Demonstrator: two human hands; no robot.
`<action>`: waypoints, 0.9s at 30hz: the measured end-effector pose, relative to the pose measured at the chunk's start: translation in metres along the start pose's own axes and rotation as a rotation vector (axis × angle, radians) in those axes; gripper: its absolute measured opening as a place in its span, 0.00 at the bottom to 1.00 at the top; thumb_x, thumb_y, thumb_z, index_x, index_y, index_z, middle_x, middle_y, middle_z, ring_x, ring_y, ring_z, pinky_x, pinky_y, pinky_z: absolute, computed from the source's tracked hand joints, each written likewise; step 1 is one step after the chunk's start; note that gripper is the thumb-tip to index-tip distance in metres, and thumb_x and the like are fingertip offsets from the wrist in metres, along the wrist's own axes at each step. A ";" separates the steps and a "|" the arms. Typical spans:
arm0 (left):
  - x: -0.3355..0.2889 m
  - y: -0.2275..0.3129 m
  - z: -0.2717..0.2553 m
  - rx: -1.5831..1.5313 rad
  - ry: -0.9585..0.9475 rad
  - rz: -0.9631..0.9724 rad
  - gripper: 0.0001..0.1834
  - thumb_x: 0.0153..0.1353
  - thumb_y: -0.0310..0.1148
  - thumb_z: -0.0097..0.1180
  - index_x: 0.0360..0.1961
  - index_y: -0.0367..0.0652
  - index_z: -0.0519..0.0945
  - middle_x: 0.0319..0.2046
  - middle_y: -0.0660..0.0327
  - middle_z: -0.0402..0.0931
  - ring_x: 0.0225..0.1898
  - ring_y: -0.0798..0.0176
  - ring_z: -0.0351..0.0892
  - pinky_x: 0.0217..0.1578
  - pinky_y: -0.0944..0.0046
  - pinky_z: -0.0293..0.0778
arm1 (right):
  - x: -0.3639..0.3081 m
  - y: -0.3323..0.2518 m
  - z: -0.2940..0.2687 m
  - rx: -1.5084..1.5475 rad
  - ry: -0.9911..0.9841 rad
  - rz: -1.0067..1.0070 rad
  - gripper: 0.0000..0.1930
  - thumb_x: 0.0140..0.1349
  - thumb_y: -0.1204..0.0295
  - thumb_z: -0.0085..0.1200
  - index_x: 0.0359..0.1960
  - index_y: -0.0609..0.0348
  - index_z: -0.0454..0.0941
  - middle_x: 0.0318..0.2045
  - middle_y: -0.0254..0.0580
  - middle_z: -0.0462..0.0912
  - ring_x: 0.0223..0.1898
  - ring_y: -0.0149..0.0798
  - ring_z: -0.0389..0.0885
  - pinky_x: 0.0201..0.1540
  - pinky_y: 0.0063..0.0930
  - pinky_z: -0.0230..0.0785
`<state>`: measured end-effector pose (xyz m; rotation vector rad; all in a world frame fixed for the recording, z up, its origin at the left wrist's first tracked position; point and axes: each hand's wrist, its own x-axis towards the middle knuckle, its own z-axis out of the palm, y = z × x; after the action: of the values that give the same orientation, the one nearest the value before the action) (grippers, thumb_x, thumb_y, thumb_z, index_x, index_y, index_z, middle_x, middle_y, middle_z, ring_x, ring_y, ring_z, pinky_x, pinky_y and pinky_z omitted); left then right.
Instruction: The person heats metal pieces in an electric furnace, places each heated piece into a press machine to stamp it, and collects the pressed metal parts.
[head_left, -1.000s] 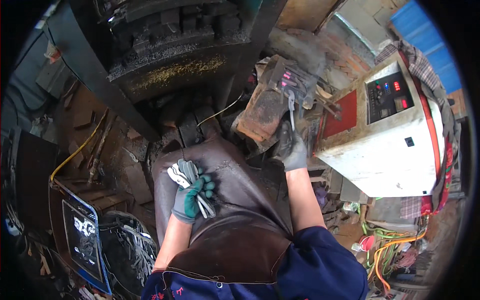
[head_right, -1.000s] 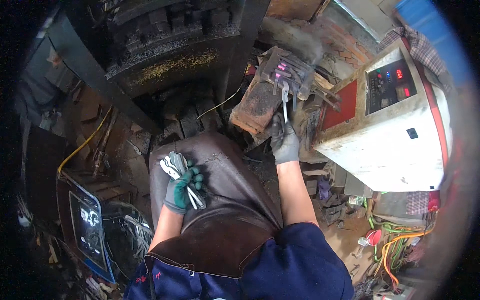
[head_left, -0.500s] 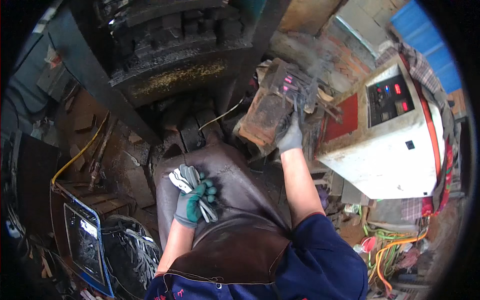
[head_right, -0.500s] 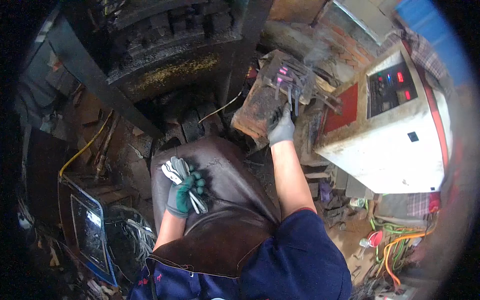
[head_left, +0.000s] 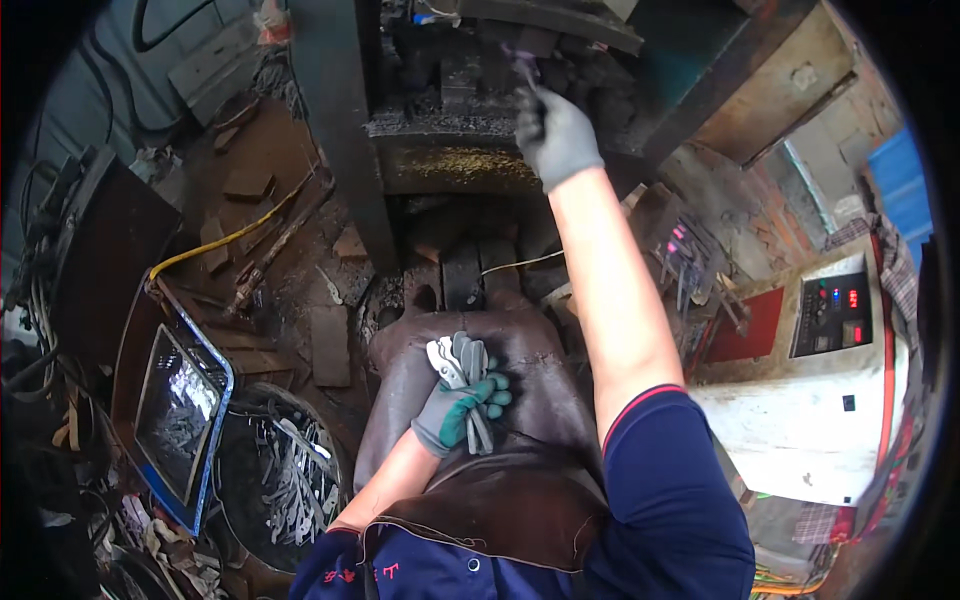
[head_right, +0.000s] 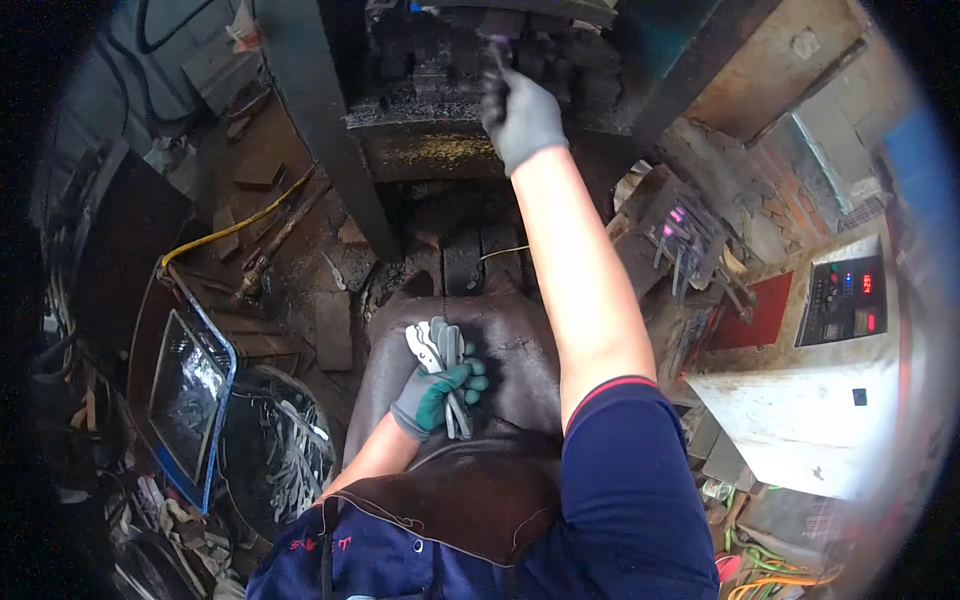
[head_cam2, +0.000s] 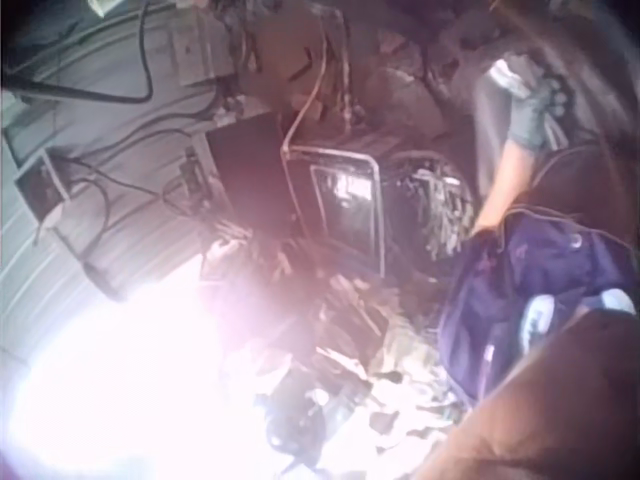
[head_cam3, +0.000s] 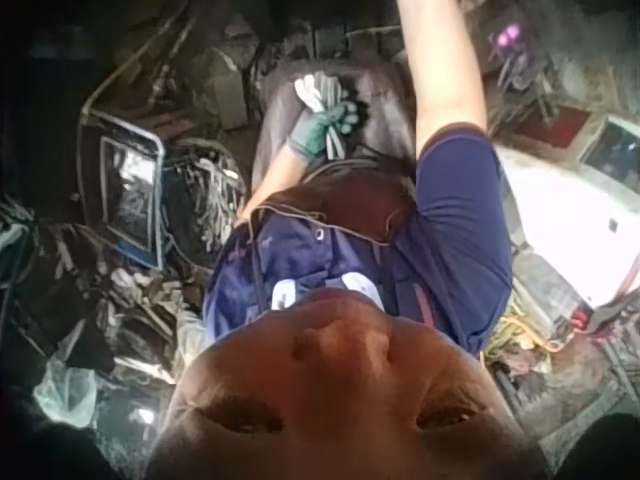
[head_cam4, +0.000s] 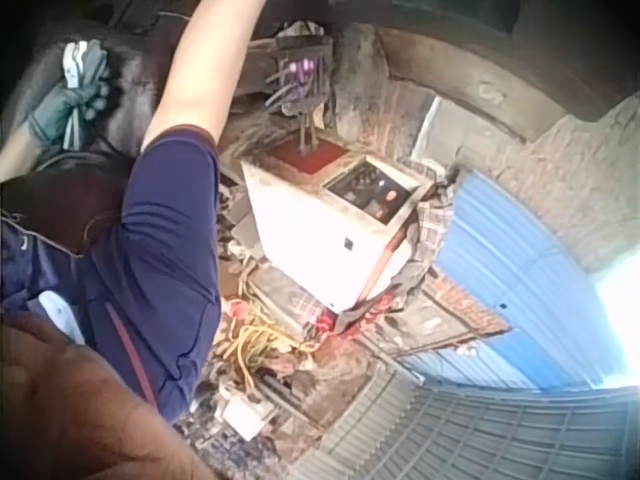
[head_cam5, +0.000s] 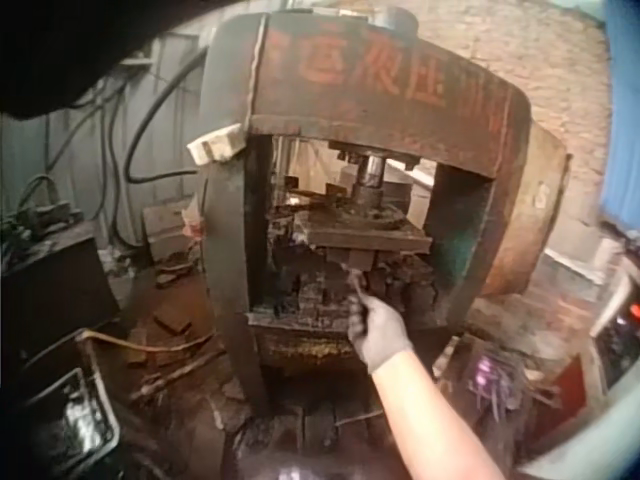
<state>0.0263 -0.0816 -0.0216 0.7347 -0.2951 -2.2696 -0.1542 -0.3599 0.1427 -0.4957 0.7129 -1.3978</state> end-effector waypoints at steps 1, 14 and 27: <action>-0.003 0.001 -0.004 -0.020 0.002 0.022 0.18 0.61 0.24 0.52 0.53 0.43 0.68 0.40 0.58 0.76 0.37 0.61 0.79 0.32 0.65 0.77 | -0.011 0.016 -0.002 0.040 0.053 -0.023 0.07 0.64 0.70 0.47 0.32 0.58 0.76 0.21 0.29 0.73 0.18 0.23 0.67 0.17 0.14 0.58; -0.004 -0.001 -0.009 -0.005 -0.015 0.028 0.15 0.59 0.25 0.53 0.49 0.40 0.72 0.37 0.56 0.78 0.35 0.60 0.79 0.32 0.66 0.76 | -0.149 0.116 0.005 -0.448 -0.368 -0.236 0.26 0.66 0.72 0.49 0.64 0.61 0.57 0.57 0.50 0.71 0.55 0.41 0.73 0.53 0.32 0.71; 0.002 -0.003 -0.003 0.028 0.057 -0.025 0.17 0.61 0.24 0.52 0.52 0.45 0.70 0.40 0.57 0.77 0.36 0.60 0.79 0.31 0.65 0.77 | -0.177 0.009 -0.262 -0.072 0.650 -0.240 0.12 0.66 0.59 0.48 0.30 0.50 0.74 0.18 0.26 0.70 0.16 0.23 0.66 0.16 0.15 0.59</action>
<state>0.0249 -0.0805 -0.0258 0.8198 -0.2930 -2.2675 -0.3374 -0.1588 -0.0195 -0.1734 1.2595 -1.7855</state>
